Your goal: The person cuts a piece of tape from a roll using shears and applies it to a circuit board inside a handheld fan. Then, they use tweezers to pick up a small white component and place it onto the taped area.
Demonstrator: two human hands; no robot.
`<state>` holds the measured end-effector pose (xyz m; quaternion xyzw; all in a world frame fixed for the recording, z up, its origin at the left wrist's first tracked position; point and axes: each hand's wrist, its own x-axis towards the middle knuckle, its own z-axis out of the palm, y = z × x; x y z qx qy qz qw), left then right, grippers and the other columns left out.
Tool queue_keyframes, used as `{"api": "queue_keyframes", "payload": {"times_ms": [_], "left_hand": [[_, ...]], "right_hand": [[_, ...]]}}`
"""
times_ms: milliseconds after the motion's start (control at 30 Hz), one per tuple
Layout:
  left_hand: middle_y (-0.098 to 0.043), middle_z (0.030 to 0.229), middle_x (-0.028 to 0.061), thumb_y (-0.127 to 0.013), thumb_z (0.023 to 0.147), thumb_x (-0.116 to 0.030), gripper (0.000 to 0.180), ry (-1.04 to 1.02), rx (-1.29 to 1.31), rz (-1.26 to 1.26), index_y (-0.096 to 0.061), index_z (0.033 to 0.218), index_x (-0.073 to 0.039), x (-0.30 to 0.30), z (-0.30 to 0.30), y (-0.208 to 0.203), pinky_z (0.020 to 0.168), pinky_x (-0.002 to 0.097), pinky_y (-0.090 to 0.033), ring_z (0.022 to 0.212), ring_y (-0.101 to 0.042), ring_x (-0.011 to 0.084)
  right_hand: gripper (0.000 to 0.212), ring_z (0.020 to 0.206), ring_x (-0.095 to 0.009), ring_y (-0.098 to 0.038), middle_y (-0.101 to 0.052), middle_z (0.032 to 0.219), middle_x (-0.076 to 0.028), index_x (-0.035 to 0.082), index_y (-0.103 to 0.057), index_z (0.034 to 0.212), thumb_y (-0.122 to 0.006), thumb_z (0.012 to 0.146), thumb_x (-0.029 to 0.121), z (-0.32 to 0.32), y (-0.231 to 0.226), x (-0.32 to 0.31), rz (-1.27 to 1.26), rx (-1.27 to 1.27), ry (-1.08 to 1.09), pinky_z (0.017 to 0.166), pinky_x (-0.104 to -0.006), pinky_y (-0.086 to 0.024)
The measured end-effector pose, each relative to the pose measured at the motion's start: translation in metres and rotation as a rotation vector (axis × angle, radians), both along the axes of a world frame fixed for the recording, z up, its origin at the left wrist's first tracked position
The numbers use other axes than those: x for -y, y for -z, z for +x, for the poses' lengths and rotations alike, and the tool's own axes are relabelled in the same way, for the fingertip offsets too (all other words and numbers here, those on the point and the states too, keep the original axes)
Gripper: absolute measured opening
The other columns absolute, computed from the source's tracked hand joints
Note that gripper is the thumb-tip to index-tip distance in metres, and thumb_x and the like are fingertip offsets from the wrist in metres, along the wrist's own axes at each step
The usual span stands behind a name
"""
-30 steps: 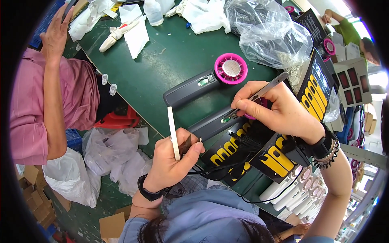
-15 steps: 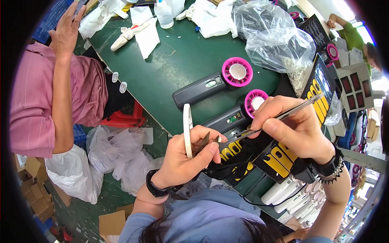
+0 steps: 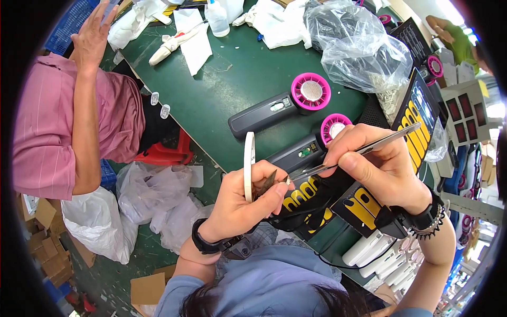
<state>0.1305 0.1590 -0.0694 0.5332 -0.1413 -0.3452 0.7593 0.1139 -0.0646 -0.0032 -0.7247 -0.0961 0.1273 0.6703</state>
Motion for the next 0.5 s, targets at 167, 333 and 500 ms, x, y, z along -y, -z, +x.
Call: {"api": "queue_keyframes", "payload": {"times_ms": [167, 333, 500], "left_hand": [[-0.055, 0.07, -0.0004, -0.053, 0.089, -0.006, 0.011, -0.011, -0.018, -0.013, -0.055, 0.093, 0.004, 0.0007, -0.0012, 0.0015, 0.052, 0.0163, -0.039, 0.058, -0.05, 0.0013], [-0.055, 0.069, -0.001, -0.053, 0.089, -0.006, 0.01, 0.008, -0.01, 0.001, -0.056, 0.092, 0.004, -0.0003, -0.001, 0.0013, 0.052, 0.0164, -0.039, 0.058, -0.049, 0.0009], [-0.055, 0.069, -0.0014, -0.054, 0.089, -0.005, 0.01, 0.015, -0.026, 0.019, -0.056, 0.091, 0.004, -0.0006, -0.0009, 0.0005, 0.052, 0.0164, -0.039, 0.058, -0.049, 0.0009]], "right_hand": [[0.015, 0.082, -0.016, -0.058, -0.06, 0.085, -0.01, -0.001, -0.059, 0.093, -0.05, 0.092, 0.01, -0.0006, -0.0025, -0.0009, 0.014, -0.063, 0.002, 0.078, -0.0288, -0.044], [0.014, 0.08, -0.017, -0.058, -0.061, 0.083, -0.009, -0.001, -0.059, 0.093, -0.05, 0.092, 0.01, -0.0013, -0.0021, -0.0023, 0.002, -0.062, 0.018, 0.08, -0.0301, -0.044], [0.013, 0.079, -0.017, -0.058, -0.061, 0.08, -0.009, 0.0, -0.06, 0.092, -0.05, 0.091, 0.008, -0.0006, -0.0014, 0.0006, -0.086, 0.076, -0.071, 0.082, -0.0311, -0.043]]}}
